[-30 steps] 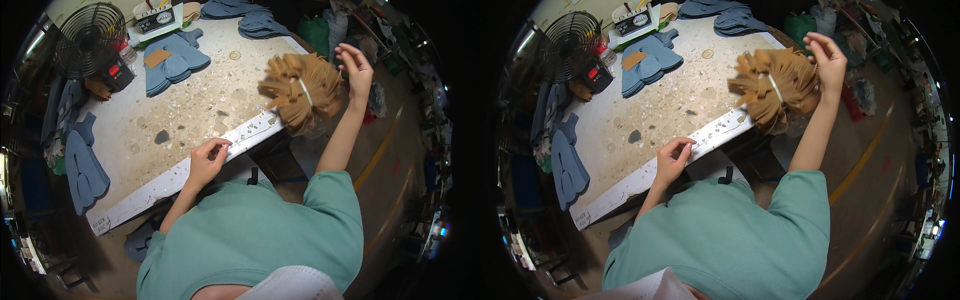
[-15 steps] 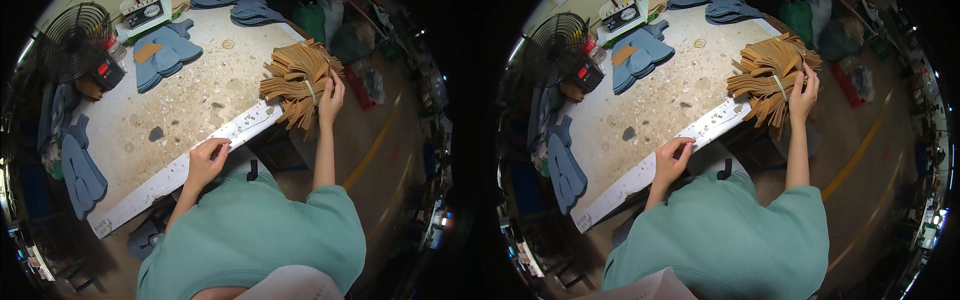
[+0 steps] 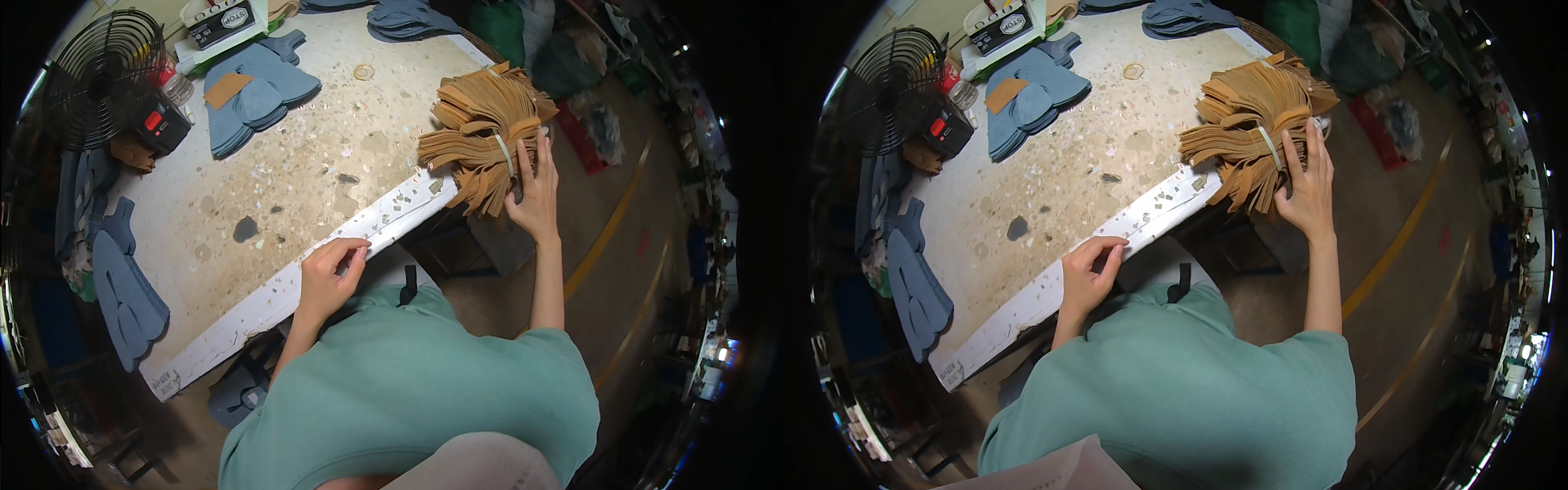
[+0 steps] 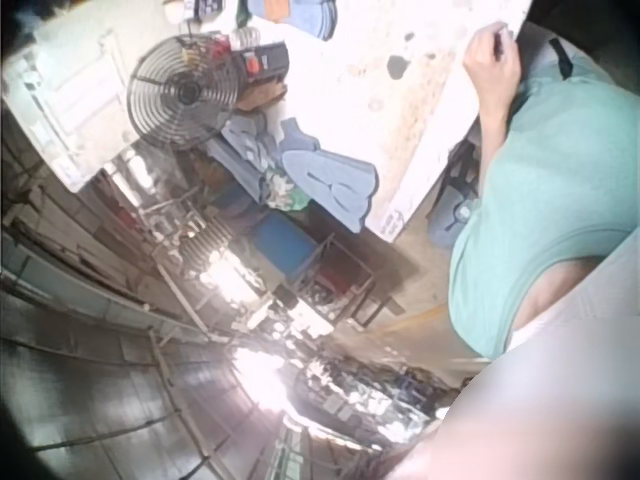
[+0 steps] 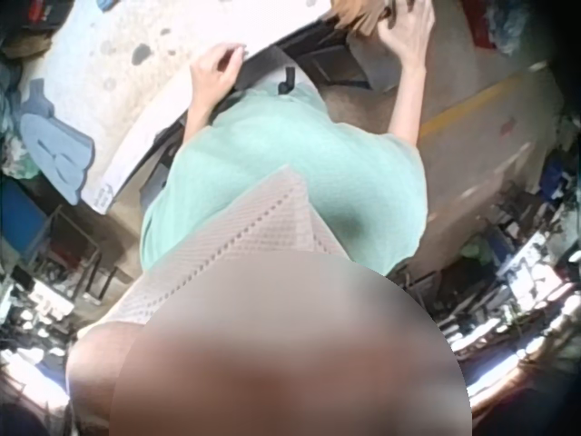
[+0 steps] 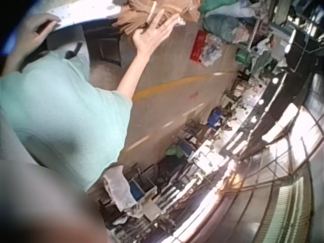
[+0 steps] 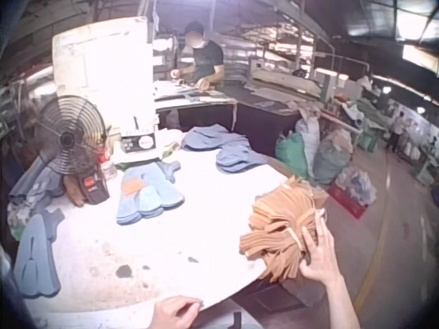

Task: The person sorts and stacks brown cardboard pieces on a workbench, aligning edges and bundling them with a rubber band. They repeatedly pick up, align, and place the pieces into neat stacks, then secure a bundle with a rubber band.

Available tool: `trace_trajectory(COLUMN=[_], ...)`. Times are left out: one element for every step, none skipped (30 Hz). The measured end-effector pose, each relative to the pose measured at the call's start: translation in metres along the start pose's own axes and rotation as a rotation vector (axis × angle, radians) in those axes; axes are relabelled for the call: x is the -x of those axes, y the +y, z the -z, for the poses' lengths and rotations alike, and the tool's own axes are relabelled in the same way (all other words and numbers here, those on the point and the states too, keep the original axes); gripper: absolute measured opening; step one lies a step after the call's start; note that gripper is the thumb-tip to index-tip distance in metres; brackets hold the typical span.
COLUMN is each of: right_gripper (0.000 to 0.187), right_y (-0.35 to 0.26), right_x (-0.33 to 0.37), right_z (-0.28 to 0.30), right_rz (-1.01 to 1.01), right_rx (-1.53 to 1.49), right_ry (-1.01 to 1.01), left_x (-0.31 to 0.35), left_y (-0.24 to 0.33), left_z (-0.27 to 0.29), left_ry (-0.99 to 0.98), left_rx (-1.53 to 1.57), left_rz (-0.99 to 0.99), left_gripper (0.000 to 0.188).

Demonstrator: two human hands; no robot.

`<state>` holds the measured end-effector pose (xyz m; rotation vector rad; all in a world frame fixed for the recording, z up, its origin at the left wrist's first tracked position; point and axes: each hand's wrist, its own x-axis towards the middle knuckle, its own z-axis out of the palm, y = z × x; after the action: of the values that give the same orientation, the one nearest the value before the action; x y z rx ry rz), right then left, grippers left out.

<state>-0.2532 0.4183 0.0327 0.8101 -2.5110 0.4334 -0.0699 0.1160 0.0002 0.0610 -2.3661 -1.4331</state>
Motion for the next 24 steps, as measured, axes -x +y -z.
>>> trace_trajectory(right_gripper=[0.091, 0.092, 0.092, 0.093, 0.094, 0.095, 0.096, 0.092, 0.088, 0.084, 0.08, 0.068, 0.068, 0.067, 0.067, 0.066, 0.066, 0.065, 0.065, 0.066, 0.066, 0.067, 0.067, 0.069], right_y=[-0.004, -0.008, -0.011, -0.014, -0.015, -0.014, -0.012, -0.008, -0.005, -0.002, 0.0, 0.001, 0.0, -0.003, -0.009, -0.015, -0.023, -0.034, -0.045, -0.059, -0.074, -0.089, -0.106, -0.122], right_x=[-0.007, -0.015, -0.022, -0.028, -0.034, -0.04, -0.045, -0.05, -0.052, -0.052, -0.052, -0.052, -0.051, -0.052, -0.055, -0.059, -0.065, -0.069, -0.074, -0.078, -0.082, -0.085, -0.088, -0.096], right_z=[0.003, 0.006, 0.008, 0.009, 0.01, 0.009, 0.007, 0.006, 0.004, 0.003, 0.002, -0.001, 0.001, 0.002, 0.004, 0.009, 0.014, 0.02, 0.026, 0.03, 0.03, 0.028, 0.023, 0.014], right_rz=[0.0, 0.035, 0.059, 0.079, 0.086, 0.091, 0.109, 0.122, 0.113, 0.111, 0.097, 0.103, 0.073, 0.025, -0.057, -0.086, -0.05, -0.047, -0.067, 0.024, 0.051, 0.09, 0.142, 0.226], right_rx=[-0.002, 0.009, 0.032, 0.069, 0.082, 0.112, 0.155, 0.125, 0.101, 0.082, 0.056, 0.043, -0.007, -0.061, -0.114, -0.189, -0.216, -0.248, -0.284, -0.37, -0.415, -0.469, -0.53, -0.585], right_ry=[-0.033, -0.054, -0.082, -0.117, -0.127, -0.143, -0.161, -0.156, -0.169, -0.188, -0.199, -0.132, -0.1, -0.075, -0.069, -0.052, -0.021, -0.003, 0.009, 0.052, 0.056, 0.06, 0.061, 0.059], left_x=[0.0, 0.0, 0.0, 0.0, 0.0, -0.001, -0.001, -0.001, -0.001, -0.001, -0.001, -0.001, 0.0, 0.0, 0.0, 0.0, 0.0, 0.0, 0.0, 0.0, -0.001, 0.002, 0.004, 0.007], left_y=[0.0, 0.0, 0.0, 0.0, 0.0, 0.0, -0.001, -0.001, -0.001, -0.001, -0.002, -0.002, -0.002, -0.002, -0.002, -0.002, -0.001, 0.0, 0.001, 0.002, 0.004, 0.006, 0.009, 0.012], left_z=[0.0, 0.0, 0.0, 0.0, 0.0, 0.0, 0.0, 0.0, 0.0, -0.001, 0.0, 0.0, 0.0, 0.001, 0.001, 0.001, 0.001, 0.002, 0.002, 0.002, 0.004, 0.006, 0.01, 0.017], left_ry=[-0.001, -0.001, -0.002, 0.003, 0.005, 0.008, 0.012, 0.015, 0.018, 0.012, 0.005, 0.003, -0.007, -0.009, -0.006, -0.003, 0.001, 0.008, 0.002, -0.003, -0.007, -0.004, 0.004, 0.014], left_rx=[-0.008, -0.016, -0.024, -0.018, -0.01, -0.002, 0.0, 0.003, 0.011, 0.006, 0.005, 0.008, 0.008, 0.011, 0.011, 0.016, 0.019, 0.022, 0.03, 0.039, 0.045, 0.093, 0.138, 0.175], left_rz=[-0.002, -0.002, -0.002, -0.008, -0.013, -0.017, -0.024, -0.031, -0.035, -0.038, -0.041, -0.029, -0.045, -0.044, -0.039, -0.046, -0.045, -0.045, -0.054, -0.061, -0.065, -0.025, 0.016, 0.051], left_gripper=[0.007, 0.007, 0.007, 0.007, 0.007, 0.007, 0.007, 0.007, 0.007, 0.007, 0.007, 0.007, 0.007, 0.007, 0.007, 0.007, 0.007, 0.007, 0.007, 0.007, 0.007, 0.007, 0.007, 0.007])
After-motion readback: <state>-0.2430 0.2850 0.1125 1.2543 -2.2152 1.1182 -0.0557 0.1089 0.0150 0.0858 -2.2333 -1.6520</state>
